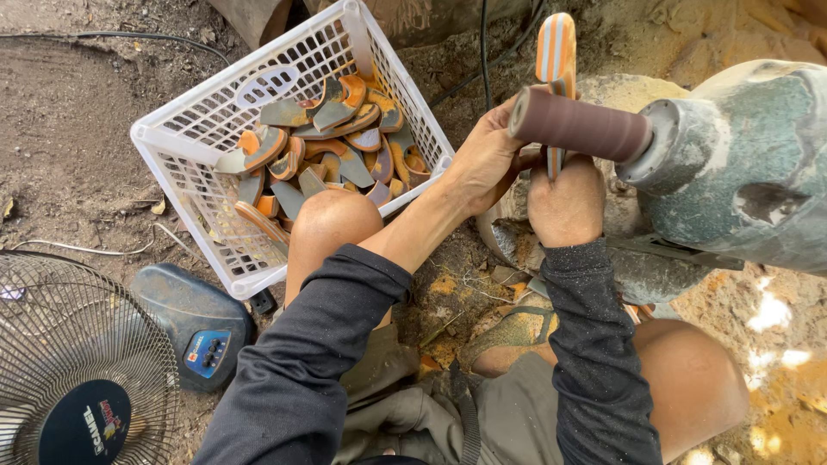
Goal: The person sits on the ground and uses a rotating sanding drum to smooth the edges of orange and grey sandal soles. They pick each sole from a white basket, press it against the spinning drum, rotate it to sand different edges, and return it to the basket.
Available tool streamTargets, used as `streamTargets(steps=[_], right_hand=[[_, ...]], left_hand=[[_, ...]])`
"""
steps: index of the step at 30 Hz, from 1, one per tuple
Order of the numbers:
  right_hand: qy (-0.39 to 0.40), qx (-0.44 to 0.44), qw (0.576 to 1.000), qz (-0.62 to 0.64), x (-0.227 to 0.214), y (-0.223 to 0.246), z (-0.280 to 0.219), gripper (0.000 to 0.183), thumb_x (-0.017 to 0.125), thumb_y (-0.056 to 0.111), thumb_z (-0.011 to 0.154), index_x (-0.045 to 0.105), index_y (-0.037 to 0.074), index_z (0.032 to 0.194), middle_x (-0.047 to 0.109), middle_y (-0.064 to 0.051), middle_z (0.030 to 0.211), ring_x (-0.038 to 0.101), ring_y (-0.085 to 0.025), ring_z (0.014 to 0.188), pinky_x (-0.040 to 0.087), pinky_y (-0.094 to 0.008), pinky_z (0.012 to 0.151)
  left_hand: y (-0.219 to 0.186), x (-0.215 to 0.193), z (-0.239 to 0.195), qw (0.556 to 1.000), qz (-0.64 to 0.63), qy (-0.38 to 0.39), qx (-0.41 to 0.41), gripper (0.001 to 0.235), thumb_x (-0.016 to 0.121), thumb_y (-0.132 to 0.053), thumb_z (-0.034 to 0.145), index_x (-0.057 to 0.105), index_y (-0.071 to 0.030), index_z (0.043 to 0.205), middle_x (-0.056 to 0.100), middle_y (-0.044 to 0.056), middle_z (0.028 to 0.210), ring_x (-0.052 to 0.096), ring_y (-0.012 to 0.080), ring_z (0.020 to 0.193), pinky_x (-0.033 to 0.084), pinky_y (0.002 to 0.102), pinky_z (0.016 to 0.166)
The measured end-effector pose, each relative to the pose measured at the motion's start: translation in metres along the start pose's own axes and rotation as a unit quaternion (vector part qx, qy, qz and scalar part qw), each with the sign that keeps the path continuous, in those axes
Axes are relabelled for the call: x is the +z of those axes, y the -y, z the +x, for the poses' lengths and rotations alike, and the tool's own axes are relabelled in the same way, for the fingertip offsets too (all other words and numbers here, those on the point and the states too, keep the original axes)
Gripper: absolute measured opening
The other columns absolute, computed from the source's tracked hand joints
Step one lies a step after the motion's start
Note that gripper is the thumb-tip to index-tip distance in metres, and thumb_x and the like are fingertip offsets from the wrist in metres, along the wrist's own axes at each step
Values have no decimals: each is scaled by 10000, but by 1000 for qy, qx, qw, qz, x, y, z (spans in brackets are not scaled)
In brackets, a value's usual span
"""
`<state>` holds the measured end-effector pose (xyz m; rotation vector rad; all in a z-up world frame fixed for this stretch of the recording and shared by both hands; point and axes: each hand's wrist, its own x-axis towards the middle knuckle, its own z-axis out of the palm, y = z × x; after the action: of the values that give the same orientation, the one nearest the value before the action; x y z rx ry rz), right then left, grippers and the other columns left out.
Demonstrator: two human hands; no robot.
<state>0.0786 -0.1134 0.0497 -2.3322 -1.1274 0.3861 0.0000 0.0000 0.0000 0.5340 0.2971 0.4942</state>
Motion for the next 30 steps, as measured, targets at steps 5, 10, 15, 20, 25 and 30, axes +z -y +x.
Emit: streamTargets(steps=[5, 10, 15, 20, 25, 30], right_hand=[[1, -51, 997, 66, -7, 10, -2, 182, 515, 61, 935, 686, 1, 949, 724, -183, 869, 694, -342, 723, 561, -480, 734], [-19, -36, 998, 48, -9, 20, -3, 170, 543, 57, 910, 646, -46, 997, 695, -224, 869, 680, -383, 755, 544, -499, 724], [-19, -19, 994, 105, -16, 30, -13, 210, 526, 51, 862, 657, -47, 995, 746, -201, 941, 724, -355, 815, 569, -476, 793], [-31, -31, 996, 73, -19, 37, -20, 219, 527, 43, 866, 669, -40, 1011, 733, -211, 952, 715, -357, 814, 563, -481, 831], [9, -14, 980, 197, -18, 39, -32, 226, 538, 72, 877, 654, -58, 1022, 730, -192, 931, 711, -311, 829, 563, -443, 806], [207, 167, 890, 371, -25, 32, -36, 422, 646, 321, 960, 555, -25, 1184, 673, -131, 885, 657, -266, 673, 541, -412, 589]], left_hand=[[-8, 7, -3, 1000, 4, -7, -2, 244, 645, -186, 1036, 729, -216, 1263, 763, 8, 1136, 637, 151, 1044, 515, 418, 964], [-9, 8, -4, 1000, 3, 1, 5, 251, 664, -190, 1021, 729, -215, 1263, 757, -7, 1109, 638, 148, 1034, 525, 423, 960], [-5, 6, -4, 998, 61, 11, 8, 160, 686, -197, 1024, 756, -161, 1163, 749, 9, 1080, 639, 155, 1057, 512, 463, 1026], [-4, 9, -9, 997, 72, 17, -7, 139, 641, -182, 1037, 755, -117, 1082, 757, 32, 1086, 644, 158, 1060, 505, 477, 998], [-6, 15, -24, 998, 47, 0, -28, 169, 588, -164, 1040, 725, -84, 1095, 759, 75, 1038, 664, 176, 989, 516, 424, 965], [-26, 21, -45, 990, 114, -79, -3, 167, 621, -120, 993, 708, -70, 1127, 735, 69, 974, 648, 173, 877, 567, 389, 893]])
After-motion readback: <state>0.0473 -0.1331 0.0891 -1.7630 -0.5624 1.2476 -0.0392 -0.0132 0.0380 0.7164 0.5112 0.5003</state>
